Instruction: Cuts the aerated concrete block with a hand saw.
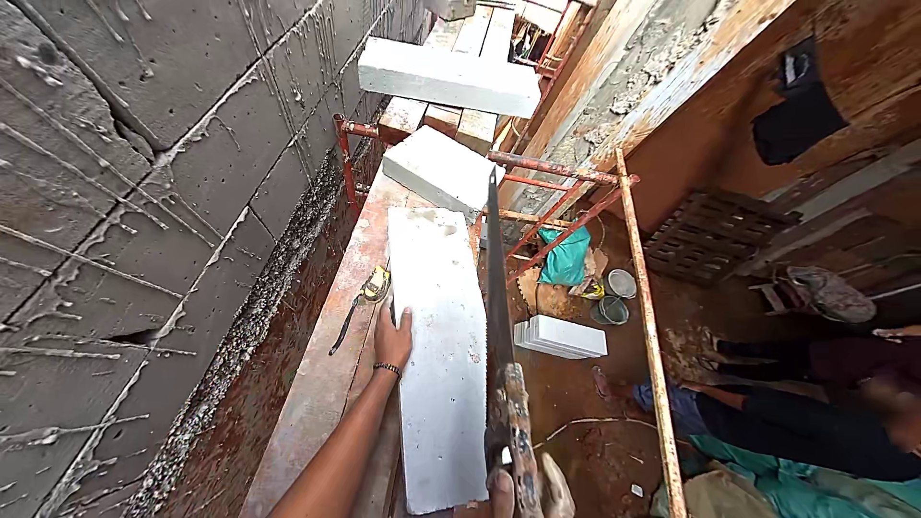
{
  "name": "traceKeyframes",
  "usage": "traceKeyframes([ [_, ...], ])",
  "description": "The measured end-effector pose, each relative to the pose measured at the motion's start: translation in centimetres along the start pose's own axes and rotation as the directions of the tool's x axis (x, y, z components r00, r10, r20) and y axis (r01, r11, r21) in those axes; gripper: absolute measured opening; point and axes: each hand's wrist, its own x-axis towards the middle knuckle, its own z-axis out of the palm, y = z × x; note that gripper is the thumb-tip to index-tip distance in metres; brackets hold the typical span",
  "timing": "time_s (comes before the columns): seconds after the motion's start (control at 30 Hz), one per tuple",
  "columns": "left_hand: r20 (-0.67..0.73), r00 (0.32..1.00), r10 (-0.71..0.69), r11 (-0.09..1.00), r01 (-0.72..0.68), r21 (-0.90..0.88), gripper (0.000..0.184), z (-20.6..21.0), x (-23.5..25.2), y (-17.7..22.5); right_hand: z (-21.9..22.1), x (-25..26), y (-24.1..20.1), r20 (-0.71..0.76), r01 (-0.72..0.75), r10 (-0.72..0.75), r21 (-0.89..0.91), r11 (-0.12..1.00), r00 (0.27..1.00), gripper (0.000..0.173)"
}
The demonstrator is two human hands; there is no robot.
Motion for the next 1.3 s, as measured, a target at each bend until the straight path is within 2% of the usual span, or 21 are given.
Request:
traceKeyframes([
  [0.03,0.030,0.999,0.012,1.000,-0.013,0.012,0.063,0.2,-1.2,-0.4,1.7,1.0,0.2,-0.008,0.032,-0.031,0.068,0.997,0.999,0.057],
  [0.1,0.058,0.996,0.060,0.997,-0.063,0.041,0.064,0.6,-2.4,-1.9,5.1,2.6,0.3,-0.033,0.076,-0.072,0.150,0.986,0.997,0.049],
  [0.2,0.109,0.988,0.109,0.993,-0.112,0.024,0.064,0.9,-2.3,-3.6,8.5,4.0,0.5,-0.006,0.096,-0.096,0.149,0.984,0.995,0.046],
  [0.3,0.134,0.984,0.115,0.993,-0.113,-0.022,0.064,0.9,-2.0,-3.9,9.9,4.3,1.0,0.021,0.102,-0.106,0.143,0.984,0.994,0.045],
  [0.53,0.116,0.985,0.130,0.991,-0.127,-0.039,0.064,1.1,-1.9,-4.1,10.6,3.6,1.5,0.066,0.084,-0.099,0.197,0.977,0.993,0.044],
  [0.87,0.106,0.985,0.137,0.990,-0.132,-0.054,0.064,1.2,-2.0,-4.4,10.5,3.0,1.5,0.046,0.097,-0.106,0.168,0.981,0.993,0.044],
  [1.1,0.107,0.984,0.144,0.987,-0.135,-0.085,0.063,1.3,-1.8,-4.3,10.2,4.3,0.9,0.118,0.005,-0.035,0.238,0.971,0.992,0.046],
  [1.3,0.133,0.986,0.099,0.994,-0.092,-0.058,0.065,1.5,-1.7,-4.7,9.5,3.9,1.5,0.143,0.050,-0.075,0.173,0.984,0.987,0.040],
])
